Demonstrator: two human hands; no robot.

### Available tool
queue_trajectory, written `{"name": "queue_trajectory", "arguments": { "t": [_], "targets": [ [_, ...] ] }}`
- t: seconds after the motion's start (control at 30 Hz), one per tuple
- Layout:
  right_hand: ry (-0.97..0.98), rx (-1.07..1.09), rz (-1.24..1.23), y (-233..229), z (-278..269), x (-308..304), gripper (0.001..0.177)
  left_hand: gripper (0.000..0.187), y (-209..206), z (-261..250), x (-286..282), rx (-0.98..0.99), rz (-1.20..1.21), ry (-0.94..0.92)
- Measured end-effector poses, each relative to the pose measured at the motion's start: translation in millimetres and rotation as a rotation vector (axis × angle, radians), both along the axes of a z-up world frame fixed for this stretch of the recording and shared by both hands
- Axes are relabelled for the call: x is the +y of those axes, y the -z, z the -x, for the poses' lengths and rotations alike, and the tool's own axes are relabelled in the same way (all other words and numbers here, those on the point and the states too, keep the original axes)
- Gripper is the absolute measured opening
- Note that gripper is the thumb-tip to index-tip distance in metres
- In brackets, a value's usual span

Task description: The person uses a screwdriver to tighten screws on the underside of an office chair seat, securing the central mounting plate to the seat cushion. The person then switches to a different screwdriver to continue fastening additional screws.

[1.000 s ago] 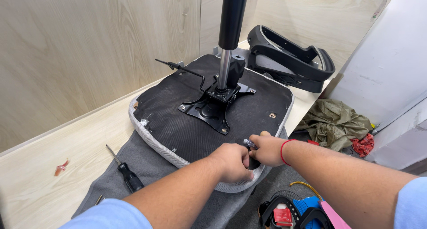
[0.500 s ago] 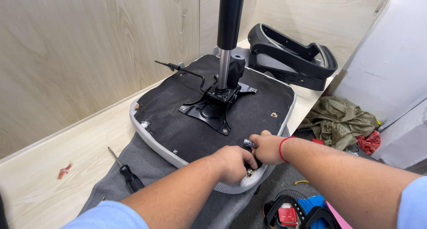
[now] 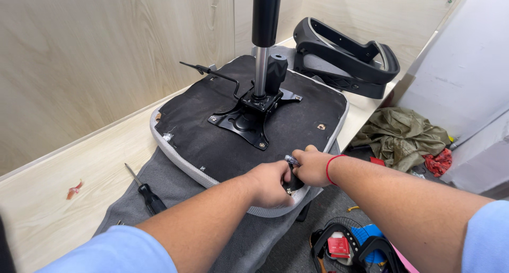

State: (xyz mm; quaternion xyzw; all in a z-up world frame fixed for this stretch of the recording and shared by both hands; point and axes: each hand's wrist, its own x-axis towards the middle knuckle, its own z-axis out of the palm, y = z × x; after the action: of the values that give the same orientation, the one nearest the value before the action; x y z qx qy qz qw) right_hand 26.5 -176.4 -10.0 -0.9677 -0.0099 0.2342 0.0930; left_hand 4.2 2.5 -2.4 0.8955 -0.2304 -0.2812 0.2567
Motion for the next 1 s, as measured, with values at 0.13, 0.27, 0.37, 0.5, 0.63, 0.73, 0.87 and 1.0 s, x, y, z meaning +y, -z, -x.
{"name": "queue_trajectory", "arguments": {
  "t": [0.13, 0.27, 0.37, 0.5, 0.63, 0.73, 0.87, 1.0],
  "targets": [
    [0.016, 0.039, -0.011, -4.8, -0.7, 1.2, 0.046, 0.025, -5.1, 6.0, -3.5, 0.036, 0.027, -0.010],
    [-0.009, 0.037, -0.005, -5.5, 0.9, 2.8, 0.044, 0.042, -11.0, 7.4, 1.2, 0.092, 0.104, -0.079],
    [0.006, 0.062, -0.001, -5.2, -2.8, 1.8, 0.045, 0.036, -16.0, 7.2, 2.0, 0.081, 0.020, -0.076],
    [-0.008, 0.050, -0.005, 0.6, -6.4, -1.7, 0.046, 0.023, -14.7, 6.0, 0.1, 0.035, -0.008, -0.017],
    [-0.004, 0.032, 0.004, 6.3, -9.9, -2.8, 0.046, 0.025, -6.0, 0.0, -3.6, 0.033, 0.000, 0.047],
    [0.011, 0.047, 0.021, 7.3, -11.4, -2.7, 0.046, 0.034, -0.4, -3.7, -2.1, 0.021, -0.014, 0.074],
    [0.014, 0.050, 0.041, 2.9, -8.6, 0.3, 0.046, 0.042, -2.0, -6.4, -1.3, 0.040, -0.050, 0.090],
    [0.036, 0.071, 0.046, -5.9, -6.0, 6.1, 0.044, 0.040, -5.7, -4.1, -1.4, 0.035, -0.055, 0.098]
  ]
}}
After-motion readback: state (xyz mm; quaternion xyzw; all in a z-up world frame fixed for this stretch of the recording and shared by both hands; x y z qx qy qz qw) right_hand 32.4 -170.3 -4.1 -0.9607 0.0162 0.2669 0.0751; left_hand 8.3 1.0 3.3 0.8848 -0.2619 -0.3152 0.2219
